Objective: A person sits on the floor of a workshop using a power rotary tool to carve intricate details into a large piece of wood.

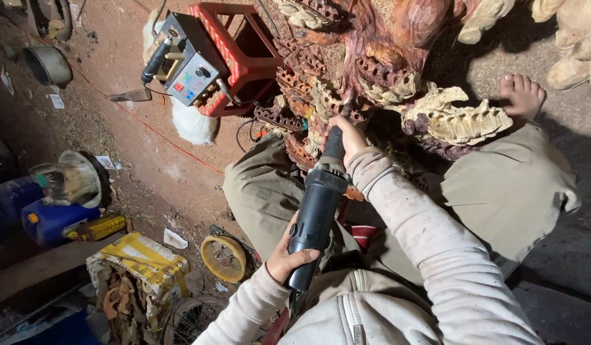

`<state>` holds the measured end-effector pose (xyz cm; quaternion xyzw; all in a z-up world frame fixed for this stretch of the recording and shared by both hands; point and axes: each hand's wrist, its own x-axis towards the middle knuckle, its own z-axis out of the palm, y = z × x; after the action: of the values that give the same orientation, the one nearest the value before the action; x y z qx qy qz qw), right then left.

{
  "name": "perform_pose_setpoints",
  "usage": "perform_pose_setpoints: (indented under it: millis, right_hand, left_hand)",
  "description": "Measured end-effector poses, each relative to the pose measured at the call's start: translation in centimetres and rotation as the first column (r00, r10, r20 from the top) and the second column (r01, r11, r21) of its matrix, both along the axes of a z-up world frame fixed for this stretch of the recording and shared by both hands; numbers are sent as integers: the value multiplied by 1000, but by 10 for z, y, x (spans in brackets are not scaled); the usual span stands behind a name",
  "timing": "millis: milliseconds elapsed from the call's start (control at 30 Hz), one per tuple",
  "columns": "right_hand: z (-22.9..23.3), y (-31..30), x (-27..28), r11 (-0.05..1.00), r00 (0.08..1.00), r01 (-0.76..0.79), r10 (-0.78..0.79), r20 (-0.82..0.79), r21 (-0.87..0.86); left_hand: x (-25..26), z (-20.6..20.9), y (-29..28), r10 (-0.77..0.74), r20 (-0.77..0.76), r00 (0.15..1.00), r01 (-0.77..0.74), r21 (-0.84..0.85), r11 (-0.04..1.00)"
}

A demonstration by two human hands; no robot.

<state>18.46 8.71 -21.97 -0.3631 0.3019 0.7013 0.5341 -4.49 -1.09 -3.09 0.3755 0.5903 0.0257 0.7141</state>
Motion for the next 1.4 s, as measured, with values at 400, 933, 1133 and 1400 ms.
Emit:
perform_pose_setpoints:
  millis: [400,933,1133,1400]
  right_hand:
    - [0,-11,-9,999,999,-52,52,-10,-11]
    - [-14,-11,-6,996,996,-85,85,19,0]
    - [-7,-10,-4,997,998,-56,56,-1,-49]
    - [3,-8,7,998,997,-63,63,42,3]
  left_hand:
    - [8,16,-2,21,-51,999,-25,-75,997]
    - [10,-2,-11,54,-66,996,-59,-89,994]
    - [5,-3,-9,46,-33,998,-48,-79,996]
    - [8,-9,-9,21,10,1000,-21,-34,999]
